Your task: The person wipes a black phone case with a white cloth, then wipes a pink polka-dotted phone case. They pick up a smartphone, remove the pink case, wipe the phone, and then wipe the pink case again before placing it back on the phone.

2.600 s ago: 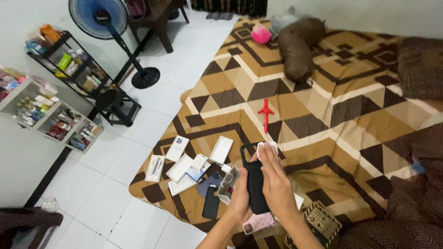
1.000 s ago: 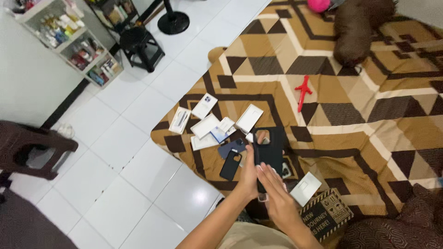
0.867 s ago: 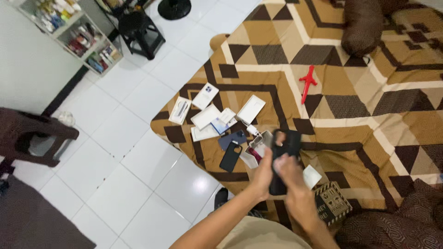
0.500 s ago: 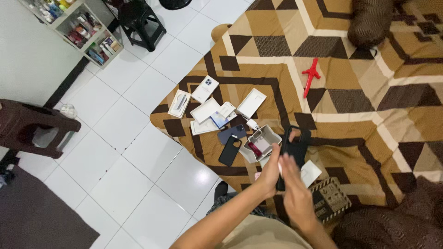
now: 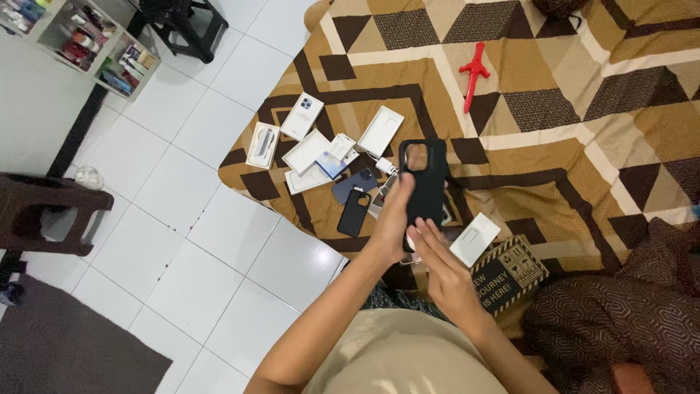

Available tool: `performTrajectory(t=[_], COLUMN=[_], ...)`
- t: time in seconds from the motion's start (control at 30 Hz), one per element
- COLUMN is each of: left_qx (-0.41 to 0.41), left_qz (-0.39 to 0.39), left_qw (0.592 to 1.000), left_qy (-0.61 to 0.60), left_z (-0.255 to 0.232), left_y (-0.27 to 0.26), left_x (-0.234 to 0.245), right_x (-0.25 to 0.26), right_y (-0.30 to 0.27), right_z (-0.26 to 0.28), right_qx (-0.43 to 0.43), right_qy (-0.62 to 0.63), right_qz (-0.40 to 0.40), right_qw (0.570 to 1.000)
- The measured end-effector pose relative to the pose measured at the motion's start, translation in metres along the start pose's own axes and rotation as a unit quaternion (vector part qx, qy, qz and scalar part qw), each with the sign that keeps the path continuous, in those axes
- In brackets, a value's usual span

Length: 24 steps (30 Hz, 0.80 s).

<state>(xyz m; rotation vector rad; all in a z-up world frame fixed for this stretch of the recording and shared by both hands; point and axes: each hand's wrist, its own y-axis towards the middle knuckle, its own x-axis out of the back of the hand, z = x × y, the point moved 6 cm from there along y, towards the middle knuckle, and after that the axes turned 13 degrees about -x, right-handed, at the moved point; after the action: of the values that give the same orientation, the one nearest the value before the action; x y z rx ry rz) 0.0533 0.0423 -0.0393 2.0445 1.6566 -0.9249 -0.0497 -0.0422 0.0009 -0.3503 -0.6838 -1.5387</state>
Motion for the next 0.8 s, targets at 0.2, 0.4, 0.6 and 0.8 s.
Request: performTrajectory(t=[0.2, 0.4, 0.6, 0.8], left_qx=[-0.015, 0.031, 0.086, -0.038], left_qz=[0.080, 0.093, 0.183, 0.250], left_qw=[0.992, 0.993, 0.979, 0.941], left_qy=[-0.100, -0.066, 0.039, 0.225], left_z=[-0.012, -0.005, 0.013, -0.010], left_y=[0.005, -0.004, -0.026, -0.013], left_x=[-0.030, -0.029, -0.032, -0.030], right_x=[0.029, 0.052, 0.085, 0.103], right_y=[0.008, 0.024, 0.038, 0.049], right_z=[-0.017, -0.010, 0.002, 0.005], right_qx=[-0.005, -0.057, -0.047, -0.097], right_qy=[-0.076, -0.097, -0.015, -0.031], right_qz=[-0.072, -0.136, -0.183, -0.179], right_qw=[0.994, 0.984, 0.982, 0.979])
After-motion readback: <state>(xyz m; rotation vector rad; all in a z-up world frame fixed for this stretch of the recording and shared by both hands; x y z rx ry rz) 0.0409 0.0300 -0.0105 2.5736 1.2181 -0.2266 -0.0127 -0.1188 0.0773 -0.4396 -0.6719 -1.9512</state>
